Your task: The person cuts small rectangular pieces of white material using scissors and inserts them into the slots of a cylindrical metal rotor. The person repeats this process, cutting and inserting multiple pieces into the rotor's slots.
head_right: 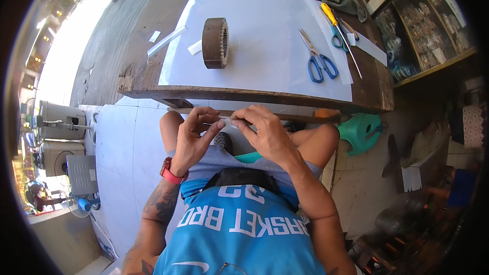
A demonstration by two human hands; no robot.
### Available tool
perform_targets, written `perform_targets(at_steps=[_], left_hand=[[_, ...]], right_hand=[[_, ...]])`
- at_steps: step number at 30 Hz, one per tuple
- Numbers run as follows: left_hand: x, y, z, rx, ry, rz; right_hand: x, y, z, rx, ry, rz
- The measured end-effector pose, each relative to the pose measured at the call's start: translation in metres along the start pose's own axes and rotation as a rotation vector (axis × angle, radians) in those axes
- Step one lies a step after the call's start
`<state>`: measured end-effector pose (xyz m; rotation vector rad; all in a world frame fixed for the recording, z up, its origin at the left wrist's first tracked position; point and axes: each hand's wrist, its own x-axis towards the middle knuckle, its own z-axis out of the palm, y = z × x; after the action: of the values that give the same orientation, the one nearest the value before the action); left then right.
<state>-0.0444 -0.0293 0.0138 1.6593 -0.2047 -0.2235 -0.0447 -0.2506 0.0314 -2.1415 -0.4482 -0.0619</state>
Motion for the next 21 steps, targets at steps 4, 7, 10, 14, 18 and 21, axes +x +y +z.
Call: perform_targets(at_steps=[4,7,10,14,18,21], left_hand=[[-0.004,0.01,-0.006,0.228,-0.075,0.126],[-0.007,0.015,0.003,0.163,-0.005,0.082],[-0.014,0.022,0.007,0.0,0.01,-0.035],[-0.025,0.037,0.008,-0.16,-0.026,-0.154],[-0.029,0.047,0.008,-0.207,-0.029,-0.125],[-0.031,0.049,0.007,-0.11,-0.049,-0.026]], right_hand=[[-0.006,-0.002,-0.003,0.086,0.013,0.004],[-0.012,-0.002,0.002,0.095,0.104,-0.075],[-0.02,-0.003,0.0,0.027,0.17,-0.204],[-0.025,-0.008,-0.007,-0.082,0.206,-0.304],[-0.025,-0.017,-0.009,-0.185,0.248,-0.397],[-0.026,-0.021,-0.011,-0.171,0.244,-0.398]])
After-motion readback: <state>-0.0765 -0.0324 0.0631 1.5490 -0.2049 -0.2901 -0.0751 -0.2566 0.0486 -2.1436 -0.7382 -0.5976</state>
